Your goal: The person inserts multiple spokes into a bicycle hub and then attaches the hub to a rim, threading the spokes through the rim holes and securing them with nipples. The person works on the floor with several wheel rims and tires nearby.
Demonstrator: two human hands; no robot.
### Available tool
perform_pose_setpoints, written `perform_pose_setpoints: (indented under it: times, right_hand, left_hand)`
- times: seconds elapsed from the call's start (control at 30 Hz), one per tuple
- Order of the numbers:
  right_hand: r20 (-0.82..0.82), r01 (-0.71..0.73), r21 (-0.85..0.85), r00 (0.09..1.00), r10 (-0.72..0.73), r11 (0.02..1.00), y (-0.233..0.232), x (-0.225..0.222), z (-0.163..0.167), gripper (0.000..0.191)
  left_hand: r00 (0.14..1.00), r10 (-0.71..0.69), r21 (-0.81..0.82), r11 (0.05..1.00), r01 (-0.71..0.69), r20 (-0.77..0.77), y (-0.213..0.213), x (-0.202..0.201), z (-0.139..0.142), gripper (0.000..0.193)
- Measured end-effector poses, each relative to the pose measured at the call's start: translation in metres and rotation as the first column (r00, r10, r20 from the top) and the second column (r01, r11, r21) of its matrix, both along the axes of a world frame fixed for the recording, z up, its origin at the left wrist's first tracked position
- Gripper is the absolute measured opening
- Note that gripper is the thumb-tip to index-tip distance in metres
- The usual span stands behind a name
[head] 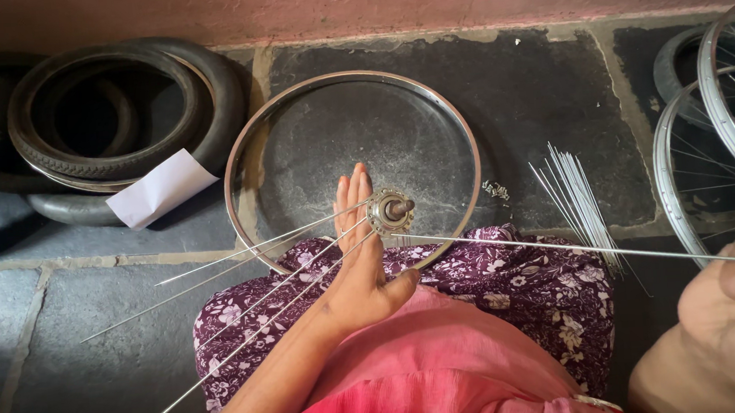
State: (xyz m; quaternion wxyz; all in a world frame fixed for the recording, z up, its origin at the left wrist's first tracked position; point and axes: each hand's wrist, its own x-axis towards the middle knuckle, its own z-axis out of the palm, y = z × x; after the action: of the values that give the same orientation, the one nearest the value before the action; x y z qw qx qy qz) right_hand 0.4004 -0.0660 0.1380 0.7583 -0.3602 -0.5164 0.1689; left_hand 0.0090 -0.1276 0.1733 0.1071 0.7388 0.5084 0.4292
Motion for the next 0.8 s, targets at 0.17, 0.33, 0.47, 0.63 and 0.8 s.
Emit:
perform_pose_setpoints:
  times: [0.17,0.33,0.47,0.63,0.8]
  right_hand:
    - [-0.332,-0.258,-0.019,0.913,0.238,0.966,-0.004,-0.061,0.077,0.019]
    - [-0.025,-0.508,0.028,0.861,0.509,0.861,0.016,-0.137,0.161,0.010]
    - [0.188,-0.652,-0.063,0.736,0.650,0.756,0.035,-0.168,0.200,0.013]
    - [0.652,-0.741,-0.138,0.432,0.623,0.657,0.034,-0.187,0.203,0.028]
    - [0.503,-0.632,-0.219,0.579,0.641,0.743,0.027,-0.171,0.166,0.033]
  left_hand:
    - [1.000,-0.008,-0.017,1.000,0.008,0.029,0.001,-0.001,0.004,0.108]
    - [0.999,0.035,-0.147,0.988,-0.040,-0.034,0.001,-0.007,0.021,0.119]
    - [0.984,0.105,-0.196,0.972,-0.133,-0.146,-0.004,-0.008,0.032,0.127]
    - [0.986,0.112,-0.191,0.972,-0.135,-0.128,0.000,-0.006,0.034,0.129]
    - [0.998,0.062,-0.149,0.987,-0.061,0.001,0.009,-0.015,0.029,0.116]
